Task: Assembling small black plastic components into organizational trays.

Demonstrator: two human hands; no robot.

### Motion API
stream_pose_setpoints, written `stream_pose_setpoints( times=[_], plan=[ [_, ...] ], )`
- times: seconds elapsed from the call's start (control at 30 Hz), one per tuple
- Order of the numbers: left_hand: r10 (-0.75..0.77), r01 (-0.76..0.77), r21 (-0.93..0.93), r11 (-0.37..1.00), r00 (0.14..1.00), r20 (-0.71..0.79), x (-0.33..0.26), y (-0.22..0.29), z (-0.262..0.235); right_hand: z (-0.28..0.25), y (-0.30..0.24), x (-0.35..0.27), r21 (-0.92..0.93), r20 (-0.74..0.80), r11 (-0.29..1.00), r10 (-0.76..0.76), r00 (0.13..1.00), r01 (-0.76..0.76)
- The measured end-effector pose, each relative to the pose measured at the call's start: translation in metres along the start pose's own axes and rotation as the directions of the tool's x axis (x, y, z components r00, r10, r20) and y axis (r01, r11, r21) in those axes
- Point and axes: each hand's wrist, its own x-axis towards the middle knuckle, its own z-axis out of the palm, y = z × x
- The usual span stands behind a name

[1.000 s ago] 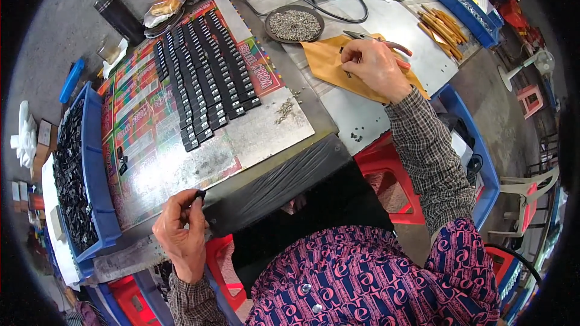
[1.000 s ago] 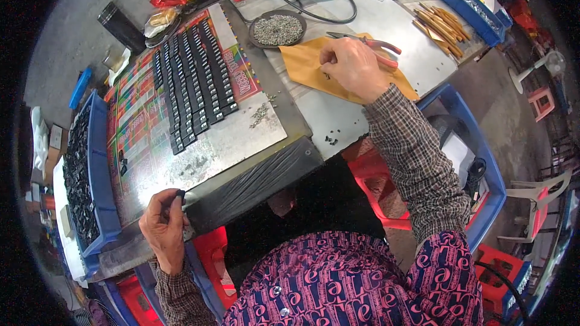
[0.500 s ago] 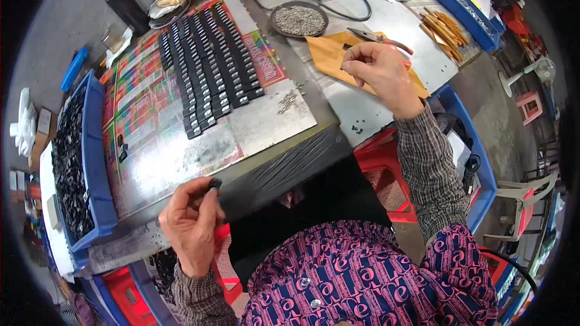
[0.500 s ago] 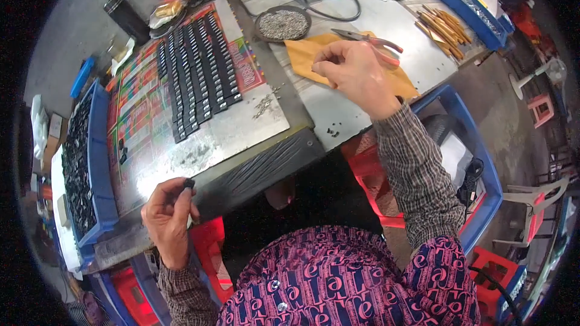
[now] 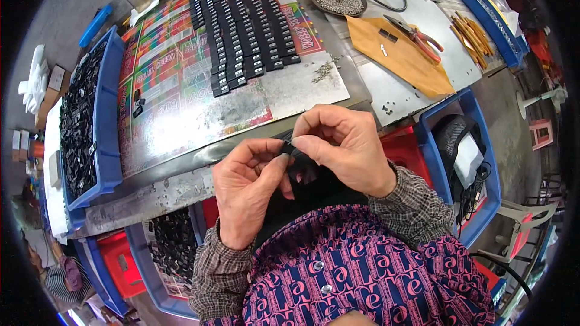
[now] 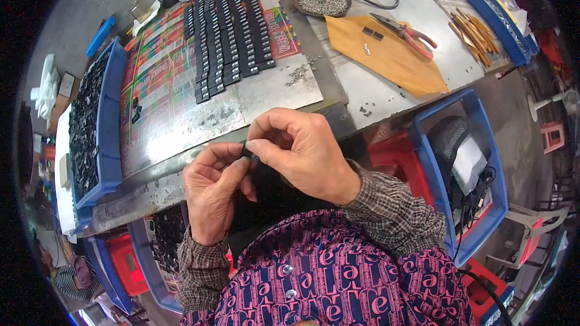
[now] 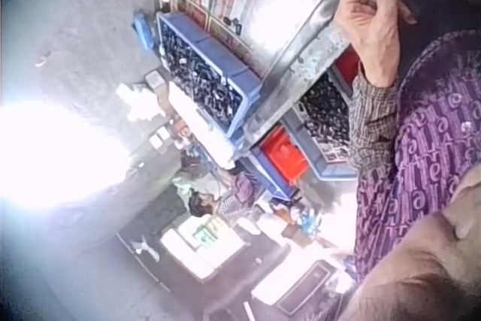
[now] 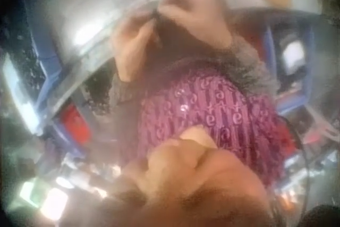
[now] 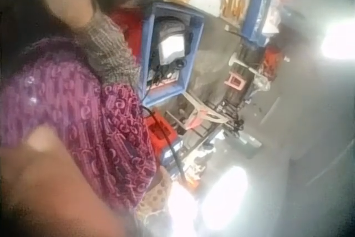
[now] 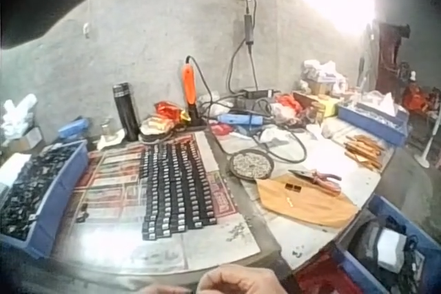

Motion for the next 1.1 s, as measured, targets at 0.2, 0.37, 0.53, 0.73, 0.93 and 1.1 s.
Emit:
stream_pose_setpoints(
  times=[0.2, 0.37, 0.53, 0.73, 0.93, 1.1],
  plan=[
    [0.039, -0.038, 0.013, 0.999, 0.999, -0.022, -0.003, -0.002, -0.001, 0.008, 0.006, 0.0, -0.183, -0.008, 0.977, -0.111, 0.994, 0.108],
    [0.065, -0.064, 0.034, 0.997, 0.997, -0.028, -0.003, -0.004, -0.002, 0.009, 0.007, 0.0, -0.124, -0.017, 0.992, -0.034, 0.999, 0.031],
    [0.087, -0.084, 0.069, 0.994, 0.995, -0.038, -0.003, -0.005, 0.0, 0.009, 0.007, 0.001, -0.162, -0.003, 0.985, -0.058, 0.998, 0.057],
    [0.094, -0.09, 0.089, 0.992, 0.995, -0.042, -0.004, -0.007, 0.001, 0.007, 0.007, 0.001, -0.187, 0.007, 0.982, -0.036, 0.999, 0.036],
    [0.113, -0.108, 0.137, 0.985, 0.993, -0.035, -0.004, -0.006, 0.004, 0.006, 0.006, 0.001, -0.212, 0.015, 0.975, -0.064, 0.998, 0.066],
    [0.193, -0.174, 0.215, 0.961, 0.978, -0.073, -0.003, -0.012, 0.005, 0.01, 0.011, 0.003, -0.215, -0.005, 0.973, -0.091, 0.996, 0.088]
  ],
)
